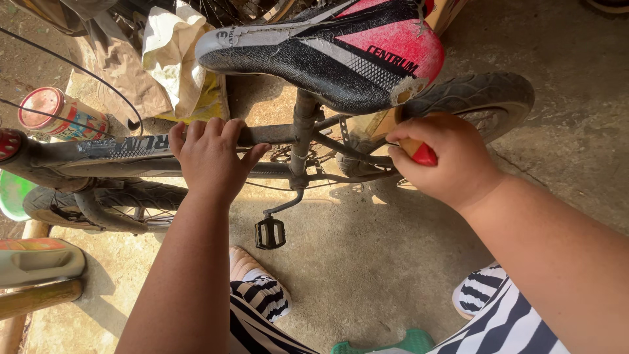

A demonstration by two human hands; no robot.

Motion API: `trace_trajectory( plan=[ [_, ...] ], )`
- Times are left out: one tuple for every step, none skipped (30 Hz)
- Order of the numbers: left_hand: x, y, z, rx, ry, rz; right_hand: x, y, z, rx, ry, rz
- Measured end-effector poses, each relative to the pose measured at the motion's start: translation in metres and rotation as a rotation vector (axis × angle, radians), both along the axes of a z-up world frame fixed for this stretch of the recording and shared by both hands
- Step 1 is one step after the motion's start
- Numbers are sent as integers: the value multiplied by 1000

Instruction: The person uses a brush to scrub the rear wheel, chain, and frame of a bicycle. They hold the bike steady with one hand while brushing with the other, focusing on the rear wheel area throughout the clip.

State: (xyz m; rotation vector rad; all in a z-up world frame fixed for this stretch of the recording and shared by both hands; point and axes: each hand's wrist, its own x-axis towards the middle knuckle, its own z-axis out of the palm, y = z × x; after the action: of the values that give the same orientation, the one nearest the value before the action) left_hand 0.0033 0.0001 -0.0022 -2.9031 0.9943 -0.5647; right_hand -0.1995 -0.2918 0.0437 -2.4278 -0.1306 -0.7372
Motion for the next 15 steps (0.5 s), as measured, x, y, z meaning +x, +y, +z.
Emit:
trace_trajectory(
  plan=[
    [0,0,0,0,9,2,-4,2,0,43,32,97],
    [0,1,-1,0,19,4,-10,6,-1,85,64,195],
    [0,1,-2,0,28,8,-14,12,-4,129,95,294],
    [0,1,-3,-3,29,10,-17,20,-9,94,139,366],
    [1,1,-3,-6,30,12,-18,29,-16,60,183,437],
    [0,2,-4,-8,31,14,-19,38,-24,25,226,509],
    [1,1,-4,-7,21,13,-21,46,-32,-18,273,464],
    [1,1,-4,-6,12,12,-21,54,-40,-60,319,418],
    [1,0,-4,-6,3,11,-20,59,-49,-103,366,370],
    [1,0,-4,-8,7,6,-19,62,-57,-124,392,314],
    [1,0,-4,-11,10,3,-17,65,-66,-144,416,258],
    [1,1,-4,-14,13,0,-14,67,-74,-163,441,202],
    [1,1,-4,-17,7,-2,-12,69,-82,-181,427,222],
    [1,2,-4,-20,1,-4,-10,71,-89,-199,413,242],
    [1,2,-4,-23,-6,-5,-9,72,-96,-218,400,262]
  ],
)
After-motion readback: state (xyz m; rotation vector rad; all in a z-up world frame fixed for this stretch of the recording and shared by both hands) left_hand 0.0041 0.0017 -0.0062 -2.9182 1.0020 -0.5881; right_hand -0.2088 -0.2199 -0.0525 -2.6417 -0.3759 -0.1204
